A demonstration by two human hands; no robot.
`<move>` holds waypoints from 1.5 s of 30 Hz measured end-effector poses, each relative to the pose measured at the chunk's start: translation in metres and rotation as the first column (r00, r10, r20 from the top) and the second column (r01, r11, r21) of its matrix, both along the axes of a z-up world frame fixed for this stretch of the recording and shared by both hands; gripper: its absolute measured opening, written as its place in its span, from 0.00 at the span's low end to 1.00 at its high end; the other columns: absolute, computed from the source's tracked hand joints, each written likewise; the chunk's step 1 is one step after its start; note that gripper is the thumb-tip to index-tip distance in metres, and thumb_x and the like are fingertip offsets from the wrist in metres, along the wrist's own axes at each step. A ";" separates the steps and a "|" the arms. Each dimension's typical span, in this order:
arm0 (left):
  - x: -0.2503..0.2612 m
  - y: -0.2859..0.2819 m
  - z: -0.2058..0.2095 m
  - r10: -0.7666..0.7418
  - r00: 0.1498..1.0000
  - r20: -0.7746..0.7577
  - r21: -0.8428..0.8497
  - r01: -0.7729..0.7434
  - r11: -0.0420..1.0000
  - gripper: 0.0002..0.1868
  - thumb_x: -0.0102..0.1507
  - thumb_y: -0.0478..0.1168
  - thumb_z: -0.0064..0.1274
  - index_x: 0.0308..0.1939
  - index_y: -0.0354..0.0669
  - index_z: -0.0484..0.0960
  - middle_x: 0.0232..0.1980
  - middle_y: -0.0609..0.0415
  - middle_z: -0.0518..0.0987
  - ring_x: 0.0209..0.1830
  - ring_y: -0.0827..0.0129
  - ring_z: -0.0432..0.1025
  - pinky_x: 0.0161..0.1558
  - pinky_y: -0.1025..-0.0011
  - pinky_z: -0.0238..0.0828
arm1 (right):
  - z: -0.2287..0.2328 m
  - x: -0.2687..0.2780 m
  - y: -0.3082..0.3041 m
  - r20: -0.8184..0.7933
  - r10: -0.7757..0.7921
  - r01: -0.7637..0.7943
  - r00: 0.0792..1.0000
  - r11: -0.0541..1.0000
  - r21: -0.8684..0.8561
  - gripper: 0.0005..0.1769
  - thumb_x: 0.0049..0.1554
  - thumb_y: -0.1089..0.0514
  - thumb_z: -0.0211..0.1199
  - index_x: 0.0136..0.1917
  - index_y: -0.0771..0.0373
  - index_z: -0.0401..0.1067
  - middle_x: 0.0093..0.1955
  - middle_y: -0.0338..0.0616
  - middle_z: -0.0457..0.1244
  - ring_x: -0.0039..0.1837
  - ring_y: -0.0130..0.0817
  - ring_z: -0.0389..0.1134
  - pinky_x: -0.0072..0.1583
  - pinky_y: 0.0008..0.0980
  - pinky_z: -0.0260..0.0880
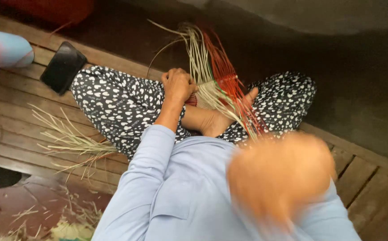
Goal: Weaving dried plant fibers into a cylindrical basket-like structure
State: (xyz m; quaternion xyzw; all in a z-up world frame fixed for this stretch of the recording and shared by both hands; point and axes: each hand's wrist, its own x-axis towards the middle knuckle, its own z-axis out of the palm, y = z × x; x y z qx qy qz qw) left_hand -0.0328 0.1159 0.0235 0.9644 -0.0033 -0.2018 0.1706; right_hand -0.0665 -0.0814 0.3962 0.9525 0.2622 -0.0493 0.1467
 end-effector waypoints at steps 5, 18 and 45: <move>0.002 0.007 0.019 0.010 0.998 -0.069 -0.060 -0.014 0.998 0.11 0.52 0.54 0.69 0.35 0.61 0.88 0.48 0.58 0.79 0.63 0.59 0.65 0.67 0.45 0.48 | -0.231 0.092 -0.075 -0.687 -0.045 0.676 0.726 0.236 0.698 0.11 0.62 0.52 0.65 0.58 0.50 0.80 0.43 0.37 0.72 0.49 0.24 0.74 0.54 0.22 0.70; 0.003 0.007 0.001 0.045 0.997 -0.066 -0.085 -0.050 0.995 0.08 0.56 0.55 0.66 0.34 0.63 0.86 0.48 0.60 0.78 0.64 0.62 0.65 0.69 0.49 0.50 | -0.394 0.081 -0.084 -0.990 0.007 0.990 0.140 -0.010 0.140 0.15 0.45 0.54 0.78 0.44 0.59 0.81 0.39 0.42 0.69 0.41 0.31 0.70 0.41 0.30 0.73; 0.013 0.015 0.020 0.002 0.999 -0.035 -0.204 -0.009 0.979 0.13 0.57 0.62 0.64 0.38 0.67 0.89 0.46 0.58 0.83 0.56 0.58 0.74 0.62 0.59 0.65 | -0.416 0.053 -0.117 -0.967 0.118 0.970 0.227 0.066 0.236 0.10 0.60 0.61 0.64 0.55 0.65 0.77 0.36 0.44 0.68 0.29 0.30 0.69 0.29 0.26 0.70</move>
